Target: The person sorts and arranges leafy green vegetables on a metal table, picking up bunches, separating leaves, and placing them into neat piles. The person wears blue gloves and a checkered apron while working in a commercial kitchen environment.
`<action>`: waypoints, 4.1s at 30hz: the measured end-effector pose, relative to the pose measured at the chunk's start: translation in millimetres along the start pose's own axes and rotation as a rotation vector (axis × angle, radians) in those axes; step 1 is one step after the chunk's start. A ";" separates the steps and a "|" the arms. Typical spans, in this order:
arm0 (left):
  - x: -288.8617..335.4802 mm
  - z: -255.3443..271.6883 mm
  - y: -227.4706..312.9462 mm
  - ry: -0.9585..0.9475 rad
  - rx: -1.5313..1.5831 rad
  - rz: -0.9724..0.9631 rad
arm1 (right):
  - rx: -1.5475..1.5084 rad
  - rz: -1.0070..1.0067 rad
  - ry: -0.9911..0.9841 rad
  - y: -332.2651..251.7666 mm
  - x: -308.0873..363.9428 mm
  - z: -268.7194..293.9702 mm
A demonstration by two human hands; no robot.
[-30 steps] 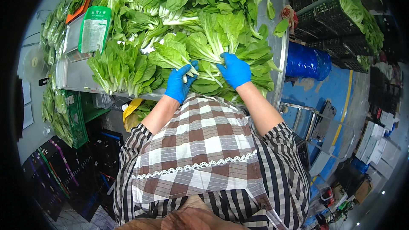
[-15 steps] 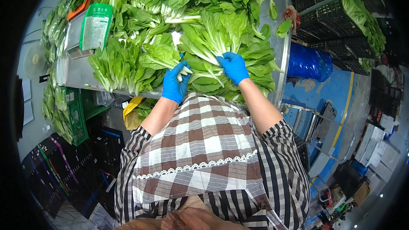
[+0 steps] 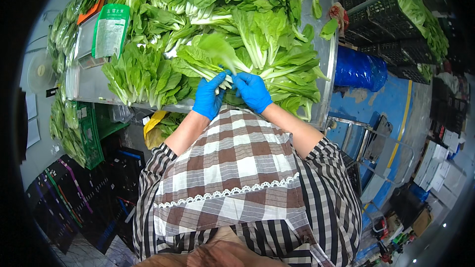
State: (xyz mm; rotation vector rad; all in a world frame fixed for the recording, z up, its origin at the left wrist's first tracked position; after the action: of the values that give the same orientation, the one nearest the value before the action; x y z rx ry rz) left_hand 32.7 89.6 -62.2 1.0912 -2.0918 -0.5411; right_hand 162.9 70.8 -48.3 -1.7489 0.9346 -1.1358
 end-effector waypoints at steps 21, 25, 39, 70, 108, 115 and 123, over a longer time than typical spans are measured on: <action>13.2 26.2 32.5 0.238 0.081 -0.243 | 0.367 -0.081 0.181 -4.5 -25.4 82.9; 11.8 16.4 30.4 0.211 0.075 -0.206 | -0.213 -0.077 0.112 11.7 -12.4 70.8; 4.1 -16.2 9.1 -0.032 -0.045 -0.046 | 0.165 -0.084 -0.168 16.1 -11.8 -2.5; -0.1 13.4 10.8 0.075 0.238 -0.081 | 1.197 -0.240 0.401 -23.2 -26.2 97.6; -4.0 -14.3 4.1 -0.124 0.109 -0.020 | 0.286 0.161 -0.029 -35.9 -4.5 11.9; -5.1 -2.2 -7.5 -0.136 0.358 0.049 | -0.109 0.064 -0.023 -20.6 -7.4 18.1; -1.8 -5.8 -6.5 -0.116 0.424 0.051 | -0.145 0.109 0.080 -13.6 -9.1 27.8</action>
State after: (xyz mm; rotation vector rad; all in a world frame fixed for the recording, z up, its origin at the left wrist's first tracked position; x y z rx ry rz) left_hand 41.2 87.3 -63.2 1.2568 -2.3967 -0.1375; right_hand 188.1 90.9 -45.6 -1.7547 1.1721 -1.0975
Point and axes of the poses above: each hand's wrist, its own x-axis away from the middle knuckle, its own z-axis out of the back of the hand, y = z × x, the point moved 9 cm from there along -x, towards the middle knuckle, and after that the axes turned 14 degrees about -y, right-handed, at the moved point
